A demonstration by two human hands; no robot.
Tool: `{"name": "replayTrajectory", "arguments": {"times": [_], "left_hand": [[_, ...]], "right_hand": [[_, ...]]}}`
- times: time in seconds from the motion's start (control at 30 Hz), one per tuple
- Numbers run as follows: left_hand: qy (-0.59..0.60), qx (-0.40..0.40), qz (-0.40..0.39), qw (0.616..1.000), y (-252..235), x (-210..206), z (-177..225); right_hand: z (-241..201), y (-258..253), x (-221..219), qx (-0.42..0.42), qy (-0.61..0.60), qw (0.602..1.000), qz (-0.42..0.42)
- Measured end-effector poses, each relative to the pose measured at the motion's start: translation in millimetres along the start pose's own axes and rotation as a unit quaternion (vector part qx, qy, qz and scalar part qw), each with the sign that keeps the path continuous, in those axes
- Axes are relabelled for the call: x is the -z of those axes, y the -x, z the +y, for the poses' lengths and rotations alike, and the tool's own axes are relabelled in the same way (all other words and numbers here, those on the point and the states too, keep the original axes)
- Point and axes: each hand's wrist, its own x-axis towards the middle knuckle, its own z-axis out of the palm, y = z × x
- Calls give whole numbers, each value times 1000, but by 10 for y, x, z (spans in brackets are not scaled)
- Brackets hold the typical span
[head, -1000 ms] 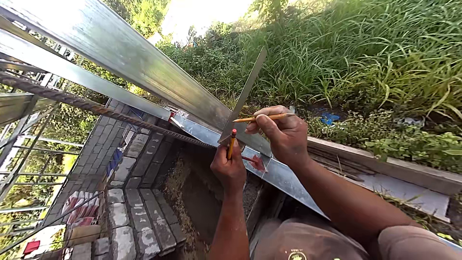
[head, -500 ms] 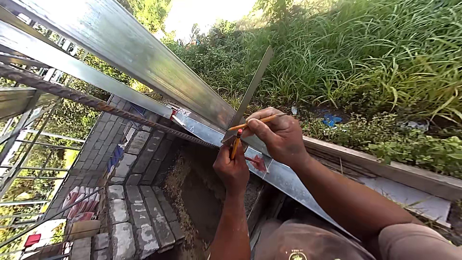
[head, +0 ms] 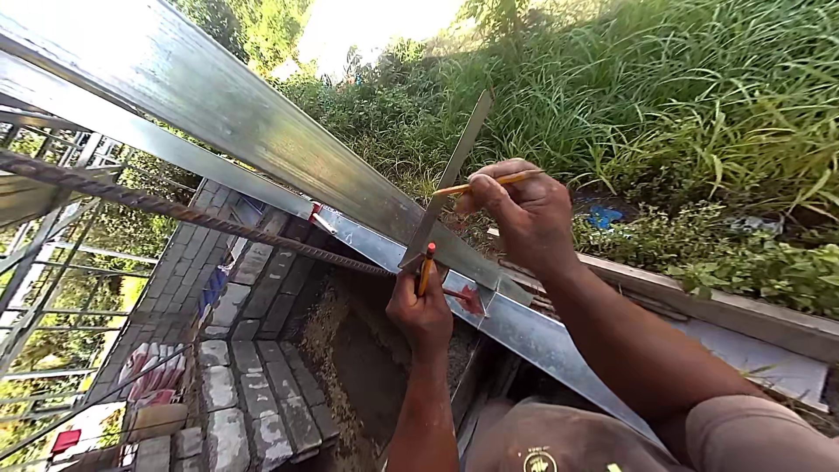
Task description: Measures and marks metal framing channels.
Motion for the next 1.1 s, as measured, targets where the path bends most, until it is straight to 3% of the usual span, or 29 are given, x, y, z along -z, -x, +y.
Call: {"name": "replayTrajectory", "arguments": {"times": [0.1, 0.23, 0.4, 0.7, 0.83, 0.93, 1.1], "left_hand": [[5, 3, 7, 1000, -1, -17, 12], [20, 7, 2, 1000, 8, -17, 2], [43, 28, -6, 999, 15, -1, 17], [29, 16, -1, 999, 9, -9, 14], [18, 3, 7, 1000, -5, -24, 14], [21, 7, 3, 1000, -14, -31, 21], [69, 45, -28, 996, -28, 40, -15]], "right_hand": [[0, -38, 54, 21, -37, 998, 35], [-1, 100, -43, 11, -106, 994, -13], [-18, 202, -159, 5, -100, 993, -67], [33, 89, -128, 3, -86, 992, -88], [94, -87, 47, 28, -32, 999, 13], [98, -158, 135, 41, -88, 991, 91], [20, -87, 176, 25, -134, 986, 100]]}}
